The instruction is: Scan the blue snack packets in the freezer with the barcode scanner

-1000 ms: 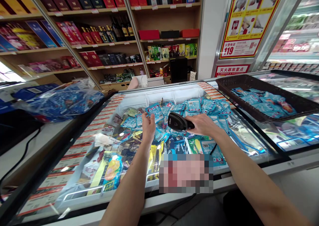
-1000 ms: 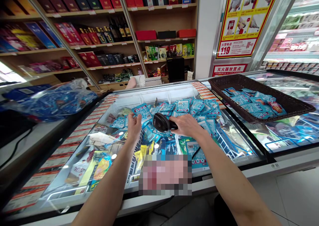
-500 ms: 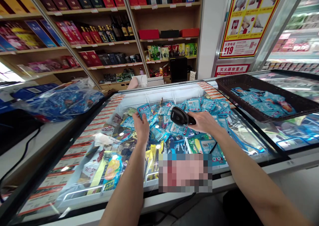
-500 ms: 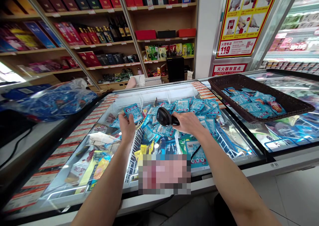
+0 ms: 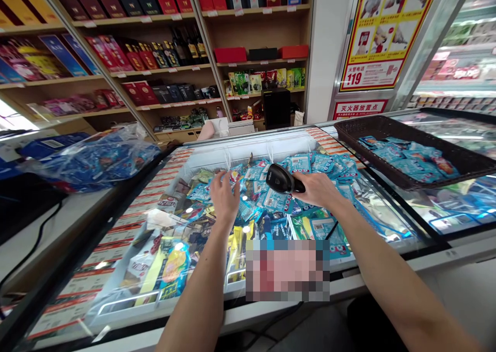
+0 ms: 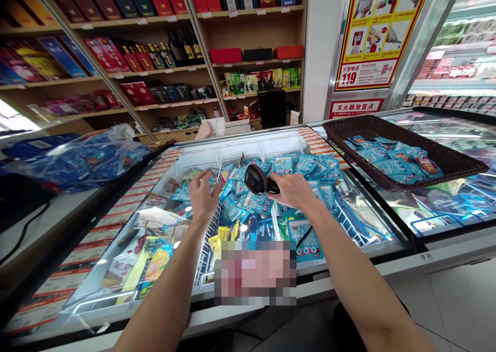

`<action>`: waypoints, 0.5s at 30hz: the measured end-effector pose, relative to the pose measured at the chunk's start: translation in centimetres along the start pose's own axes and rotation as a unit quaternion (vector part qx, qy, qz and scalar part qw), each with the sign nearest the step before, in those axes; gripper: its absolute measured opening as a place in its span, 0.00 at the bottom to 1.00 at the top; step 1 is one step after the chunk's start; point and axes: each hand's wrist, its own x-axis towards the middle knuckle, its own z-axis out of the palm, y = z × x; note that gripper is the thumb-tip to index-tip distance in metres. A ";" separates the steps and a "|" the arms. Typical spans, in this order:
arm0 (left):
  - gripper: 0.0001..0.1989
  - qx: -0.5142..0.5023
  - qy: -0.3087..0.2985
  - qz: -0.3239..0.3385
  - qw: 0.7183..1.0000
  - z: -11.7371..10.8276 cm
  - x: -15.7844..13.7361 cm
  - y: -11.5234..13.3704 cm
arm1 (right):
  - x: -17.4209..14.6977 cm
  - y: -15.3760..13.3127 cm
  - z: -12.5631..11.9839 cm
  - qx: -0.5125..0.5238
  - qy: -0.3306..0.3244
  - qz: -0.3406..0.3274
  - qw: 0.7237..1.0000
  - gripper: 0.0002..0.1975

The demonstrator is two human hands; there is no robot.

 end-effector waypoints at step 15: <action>0.25 -0.104 -0.244 0.256 0.929 1.6 -1.3 3.3 | 0.1 0.1 0.3 -0.006 -0.018 0.024 1.000 0.17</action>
